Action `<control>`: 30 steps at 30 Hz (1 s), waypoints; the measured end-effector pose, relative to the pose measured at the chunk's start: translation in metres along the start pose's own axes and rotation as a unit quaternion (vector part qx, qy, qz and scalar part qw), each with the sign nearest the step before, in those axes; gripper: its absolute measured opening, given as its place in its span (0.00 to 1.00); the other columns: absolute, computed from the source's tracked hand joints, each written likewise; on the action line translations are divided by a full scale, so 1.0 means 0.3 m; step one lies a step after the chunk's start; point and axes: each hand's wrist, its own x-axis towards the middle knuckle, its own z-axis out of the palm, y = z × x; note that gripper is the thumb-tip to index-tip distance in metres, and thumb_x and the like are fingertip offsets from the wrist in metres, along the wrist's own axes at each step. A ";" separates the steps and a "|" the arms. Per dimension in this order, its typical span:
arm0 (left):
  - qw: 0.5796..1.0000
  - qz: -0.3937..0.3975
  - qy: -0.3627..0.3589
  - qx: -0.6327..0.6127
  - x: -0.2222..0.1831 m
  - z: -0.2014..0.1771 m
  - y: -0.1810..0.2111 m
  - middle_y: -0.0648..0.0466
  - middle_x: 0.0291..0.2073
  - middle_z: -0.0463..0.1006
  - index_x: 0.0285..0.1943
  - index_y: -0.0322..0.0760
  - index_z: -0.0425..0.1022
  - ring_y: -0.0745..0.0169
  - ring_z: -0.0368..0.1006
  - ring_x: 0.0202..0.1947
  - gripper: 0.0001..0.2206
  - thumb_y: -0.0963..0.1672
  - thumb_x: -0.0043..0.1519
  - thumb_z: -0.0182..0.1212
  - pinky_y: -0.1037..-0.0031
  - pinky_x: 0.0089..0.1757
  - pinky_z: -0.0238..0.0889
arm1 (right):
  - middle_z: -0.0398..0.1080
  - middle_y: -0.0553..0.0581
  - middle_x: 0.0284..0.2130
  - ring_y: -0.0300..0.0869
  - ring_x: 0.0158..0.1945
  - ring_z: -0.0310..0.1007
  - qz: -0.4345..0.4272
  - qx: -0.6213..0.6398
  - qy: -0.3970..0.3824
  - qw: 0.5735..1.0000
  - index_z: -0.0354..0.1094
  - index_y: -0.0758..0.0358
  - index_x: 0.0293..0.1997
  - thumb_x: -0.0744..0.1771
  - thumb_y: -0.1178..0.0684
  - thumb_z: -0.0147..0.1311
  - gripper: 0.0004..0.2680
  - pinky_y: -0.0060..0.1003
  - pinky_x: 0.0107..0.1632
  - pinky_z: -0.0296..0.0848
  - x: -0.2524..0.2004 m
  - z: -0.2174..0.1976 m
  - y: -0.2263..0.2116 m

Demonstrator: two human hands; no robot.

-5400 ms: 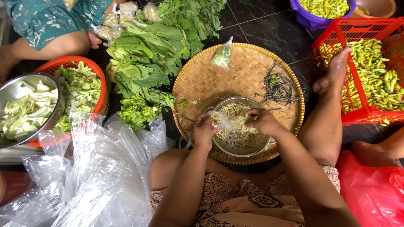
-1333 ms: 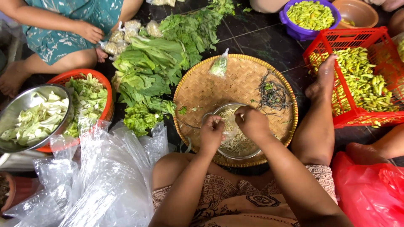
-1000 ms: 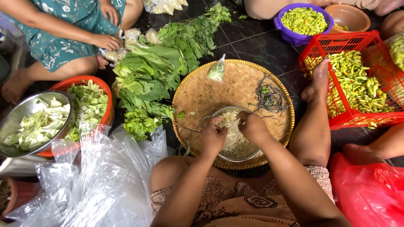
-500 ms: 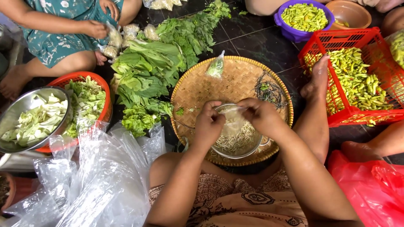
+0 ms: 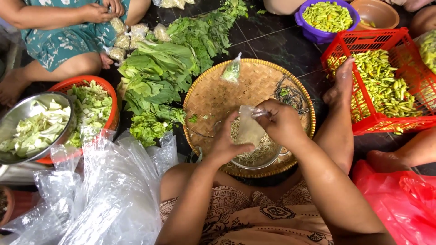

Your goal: A person is manually bagging bean sprouts into small clear plastic bags while sitting on the floor.

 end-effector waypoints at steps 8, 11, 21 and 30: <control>0.993 -0.026 -0.022 -0.111 0.023 0.183 -0.339 0.46 0.34 0.83 0.53 0.34 0.80 0.59 0.77 0.38 0.15 0.40 0.55 0.69 0.62 0.47 0.71 | 0.76 0.61 0.26 0.49 0.31 0.77 -0.050 0.167 -0.059 0.983 0.77 0.65 0.36 0.62 0.67 0.59 0.05 0.43 0.40 0.74 -0.046 -0.010 -0.137; 0.992 -0.050 -0.010 -0.116 -0.013 0.111 -0.209 0.49 0.30 0.82 0.43 0.34 0.82 0.63 0.73 0.35 0.07 0.41 0.59 0.65 0.64 0.42 0.71 | 0.75 0.60 0.29 0.49 0.33 0.75 -0.027 0.122 0.043 0.991 0.77 0.65 0.40 0.64 0.63 0.62 0.04 0.41 0.40 0.72 -0.042 -0.026 -0.040; 0.955 0.037 -0.183 0.230 0.049 0.017 -0.179 0.41 0.26 0.79 0.34 0.33 0.76 0.36 0.78 0.35 0.09 0.45 0.60 0.65 0.54 0.39 0.69 | 0.77 0.48 0.23 0.41 0.37 0.77 -0.268 -0.411 -0.073 0.868 0.76 0.51 0.32 0.63 0.55 0.58 0.02 0.68 0.72 0.43 -0.150 0.084 0.033; 0.818 0.272 -0.114 0.494 0.078 -0.066 -0.232 0.52 0.47 0.73 0.41 0.45 0.78 0.49 0.63 0.55 0.05 0.45 0.65 0.58 0.60 0.50 0.58 | 0.63 0.51 0.19 0.37 0.18 0.64 0.213 0.152 -0.327 0.908 0.74 0.69 0.50 0.72 0.47 0.46 0.14 0.31 0.22 0.72 -0.155 0.037 0.184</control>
